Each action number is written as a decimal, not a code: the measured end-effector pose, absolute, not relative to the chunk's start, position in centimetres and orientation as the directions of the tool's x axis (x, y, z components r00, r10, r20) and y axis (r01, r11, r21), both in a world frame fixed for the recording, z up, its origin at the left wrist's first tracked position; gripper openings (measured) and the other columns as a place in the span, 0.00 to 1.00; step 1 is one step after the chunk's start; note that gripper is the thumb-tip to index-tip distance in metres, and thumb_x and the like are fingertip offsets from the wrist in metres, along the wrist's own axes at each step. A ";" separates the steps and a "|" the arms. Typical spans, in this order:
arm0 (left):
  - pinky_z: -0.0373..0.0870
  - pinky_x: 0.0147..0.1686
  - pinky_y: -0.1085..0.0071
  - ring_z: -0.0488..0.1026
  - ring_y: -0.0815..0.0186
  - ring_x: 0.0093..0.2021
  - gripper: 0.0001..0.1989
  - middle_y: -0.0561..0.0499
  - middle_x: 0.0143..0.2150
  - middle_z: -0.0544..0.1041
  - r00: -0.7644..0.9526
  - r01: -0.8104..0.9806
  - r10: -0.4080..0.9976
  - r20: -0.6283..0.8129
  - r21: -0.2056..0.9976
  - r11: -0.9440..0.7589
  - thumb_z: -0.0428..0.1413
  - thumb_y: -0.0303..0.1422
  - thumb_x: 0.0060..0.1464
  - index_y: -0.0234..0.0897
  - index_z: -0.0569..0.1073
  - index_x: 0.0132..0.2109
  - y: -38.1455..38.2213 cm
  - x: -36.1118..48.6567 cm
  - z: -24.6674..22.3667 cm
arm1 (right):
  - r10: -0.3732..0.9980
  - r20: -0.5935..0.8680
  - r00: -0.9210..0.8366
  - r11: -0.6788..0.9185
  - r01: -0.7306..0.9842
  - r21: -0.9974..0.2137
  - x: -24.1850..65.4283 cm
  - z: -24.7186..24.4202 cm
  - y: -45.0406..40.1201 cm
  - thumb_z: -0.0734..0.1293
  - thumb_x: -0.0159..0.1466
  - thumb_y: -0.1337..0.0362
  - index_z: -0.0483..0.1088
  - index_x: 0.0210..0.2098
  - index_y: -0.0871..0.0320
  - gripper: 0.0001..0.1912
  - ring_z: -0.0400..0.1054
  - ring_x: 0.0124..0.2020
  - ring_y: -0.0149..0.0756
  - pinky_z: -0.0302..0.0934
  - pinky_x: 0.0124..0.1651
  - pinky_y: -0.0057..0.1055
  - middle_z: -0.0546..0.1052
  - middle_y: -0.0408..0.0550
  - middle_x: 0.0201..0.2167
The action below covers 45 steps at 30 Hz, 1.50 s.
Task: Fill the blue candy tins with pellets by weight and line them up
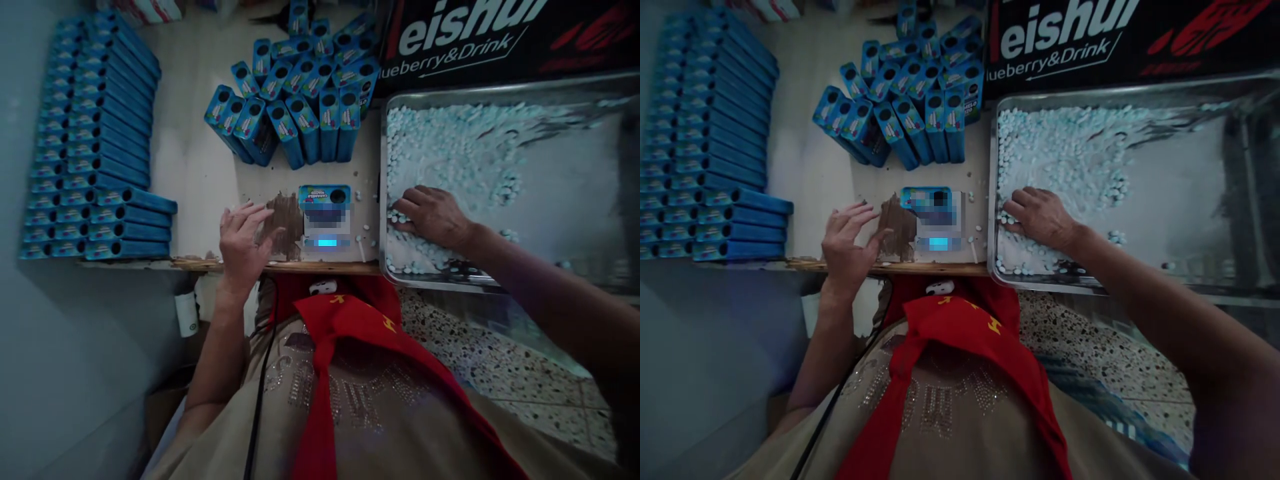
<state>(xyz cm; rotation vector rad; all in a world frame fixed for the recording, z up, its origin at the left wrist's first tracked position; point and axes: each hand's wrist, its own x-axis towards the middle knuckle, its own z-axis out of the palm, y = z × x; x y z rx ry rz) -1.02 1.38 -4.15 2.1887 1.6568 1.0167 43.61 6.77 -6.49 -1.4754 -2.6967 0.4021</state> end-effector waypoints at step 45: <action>0.79 0.53 0.61 0.83 0.55 0.51 0.20 0.49 0.48 0.85 0.385 0.238 0.854 0.350 0.856 -0.458 0.79 0.28 0.56 0.43 0.80 0.49 9.1 25.8 -0.4 | 0.910 -0.051 0.412 0.005 -0.133 -0.991 44.1 3.9 7.5 0.67 0.70 0.19 0.77 0.55 0.37 0.34 0.63 0.32 0.51 0.58 0.33 0.42 0.57 0.43 0.23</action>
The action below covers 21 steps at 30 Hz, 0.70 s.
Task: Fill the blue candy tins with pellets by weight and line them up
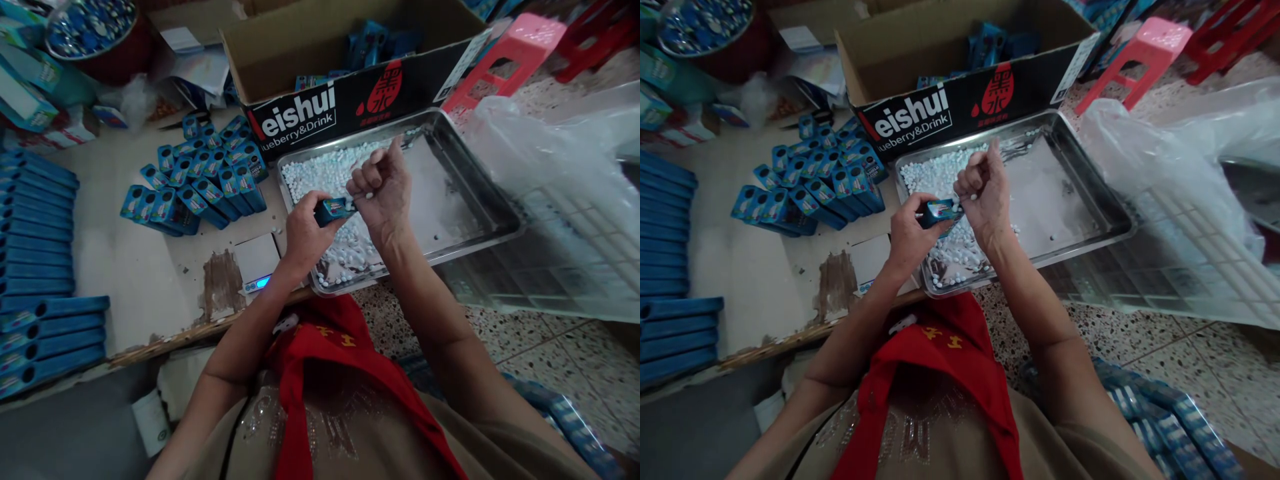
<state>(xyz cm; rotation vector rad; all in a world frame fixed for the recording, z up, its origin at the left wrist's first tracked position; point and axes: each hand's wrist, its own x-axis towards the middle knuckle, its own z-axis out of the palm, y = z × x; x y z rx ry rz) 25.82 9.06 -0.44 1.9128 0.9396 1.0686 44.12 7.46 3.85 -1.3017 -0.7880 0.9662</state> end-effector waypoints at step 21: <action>0.86 0.48 0.64 0.83 0.60 0.45 0.31 0.51 0.46 0.83 0.123 0.026 0.985 0.118 0.992 -0.122 0.84 0.47 0.48 0.45 0.79 0.52 7.3 8.6 -3.6 | 0.930 -0.140 0.339 -0.059 -0.238 -0.969 48.2 -7.5 4.1 0.78 0.65 0.47 0.72 0.37 0.46 0.16 0.71 0.35 0.42 0.72 0.32 0.37 0.73 0.46 0.35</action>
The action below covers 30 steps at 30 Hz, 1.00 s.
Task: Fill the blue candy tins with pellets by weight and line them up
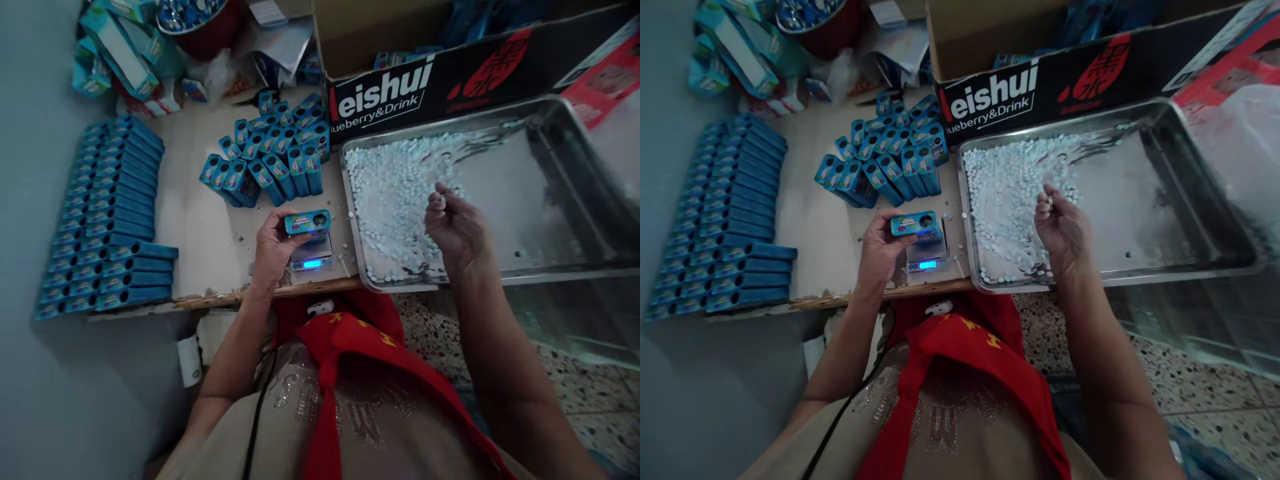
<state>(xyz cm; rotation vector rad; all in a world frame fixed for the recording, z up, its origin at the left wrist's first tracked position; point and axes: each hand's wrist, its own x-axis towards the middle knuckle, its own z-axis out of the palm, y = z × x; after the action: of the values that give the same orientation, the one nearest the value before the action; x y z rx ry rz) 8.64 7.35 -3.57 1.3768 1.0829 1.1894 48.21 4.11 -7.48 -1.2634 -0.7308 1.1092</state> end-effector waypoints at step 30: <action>0.88 0.56 0.62 0.87 0.57 0.54 0.25 0.47 0.50 0.86 -0.083 0.128 0.991 0.105 0.987 -0.094 0.79 0.47 0.59 0.44 0.82 0.55 3.3 -1.6 -5.1 | 0.841 -0.467 0.273 -0.484 -0.007 -0.875 40.2 0.4 3.4 0.75 0.66 0.75 0.80 0.32 0.58 0.08 0.69 0.27 0.28 0.64 0.32 0.24 0.77 0.46 0.26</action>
<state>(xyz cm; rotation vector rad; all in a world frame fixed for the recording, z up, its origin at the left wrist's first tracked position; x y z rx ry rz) -1.59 3.33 -5.15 1.3318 1.3196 1.2894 40.18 3.44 0.42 -1.7298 -0.7657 1.3125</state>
